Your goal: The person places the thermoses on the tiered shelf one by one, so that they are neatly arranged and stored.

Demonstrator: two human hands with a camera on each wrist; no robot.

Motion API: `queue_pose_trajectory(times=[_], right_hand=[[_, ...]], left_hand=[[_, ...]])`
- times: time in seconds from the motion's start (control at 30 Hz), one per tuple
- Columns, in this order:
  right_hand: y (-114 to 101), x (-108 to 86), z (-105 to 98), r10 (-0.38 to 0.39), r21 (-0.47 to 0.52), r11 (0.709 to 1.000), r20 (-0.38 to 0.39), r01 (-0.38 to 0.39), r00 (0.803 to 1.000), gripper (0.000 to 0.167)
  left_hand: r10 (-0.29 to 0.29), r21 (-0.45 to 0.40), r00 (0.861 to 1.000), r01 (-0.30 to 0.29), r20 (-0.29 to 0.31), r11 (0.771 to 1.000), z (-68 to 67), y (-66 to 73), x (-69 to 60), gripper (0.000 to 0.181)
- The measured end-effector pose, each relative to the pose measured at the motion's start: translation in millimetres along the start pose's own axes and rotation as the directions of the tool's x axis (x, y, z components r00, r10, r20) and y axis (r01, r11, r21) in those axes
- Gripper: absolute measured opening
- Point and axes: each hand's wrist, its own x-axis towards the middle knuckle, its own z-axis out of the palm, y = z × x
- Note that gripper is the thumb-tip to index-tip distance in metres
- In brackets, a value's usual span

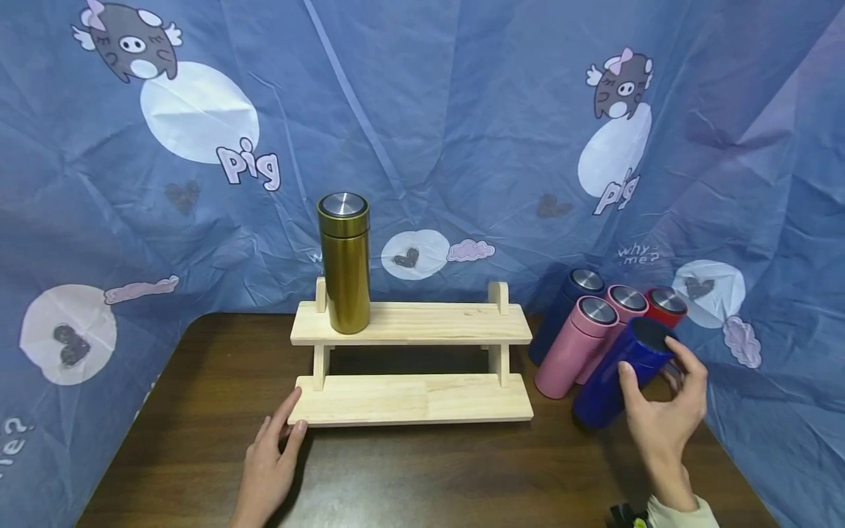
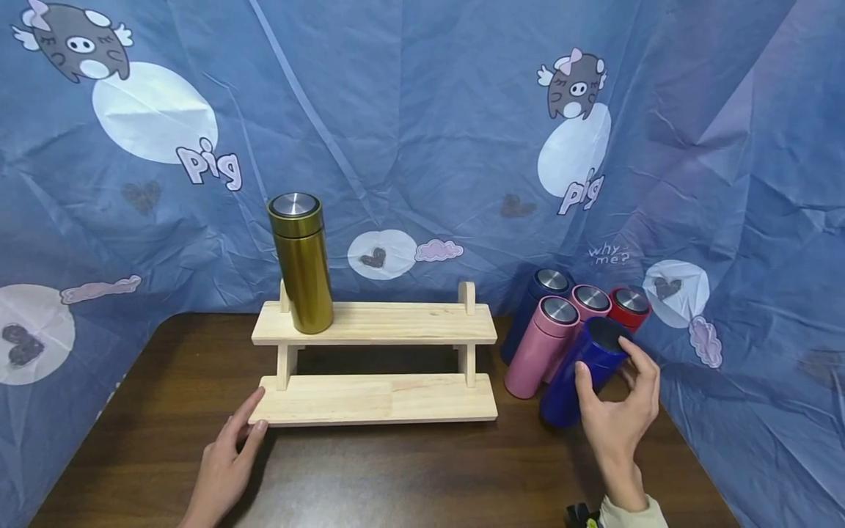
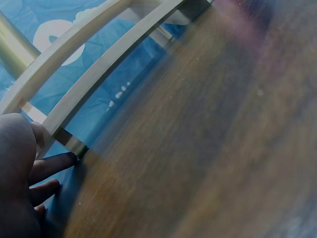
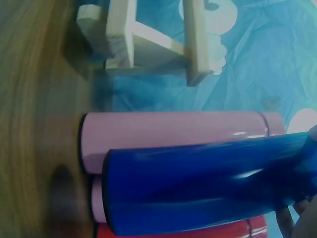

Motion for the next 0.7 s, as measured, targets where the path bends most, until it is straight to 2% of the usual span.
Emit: queue_pose_trajectory(times=[0.5, 0.7], right_hand=[[-27, 7.1, 6, -0.023, 0.121, 0.993, 0.038, 0.018, 0.999, 0.068], [-29, 9.9, 13, -0.034, 0.166, 0.986, 0.078, 0.02, 0.996, 0.071]], left_hand=[[-0.015, 0.007, 1.0, 0.015, 0.003, 1.0, 0.8, -1.8, 0.3, 0.051], [-0.019, -0.002, 1.0, 0.019, 0.006, 1.0, 0.3, -0.5, 0.5, 0.052]])
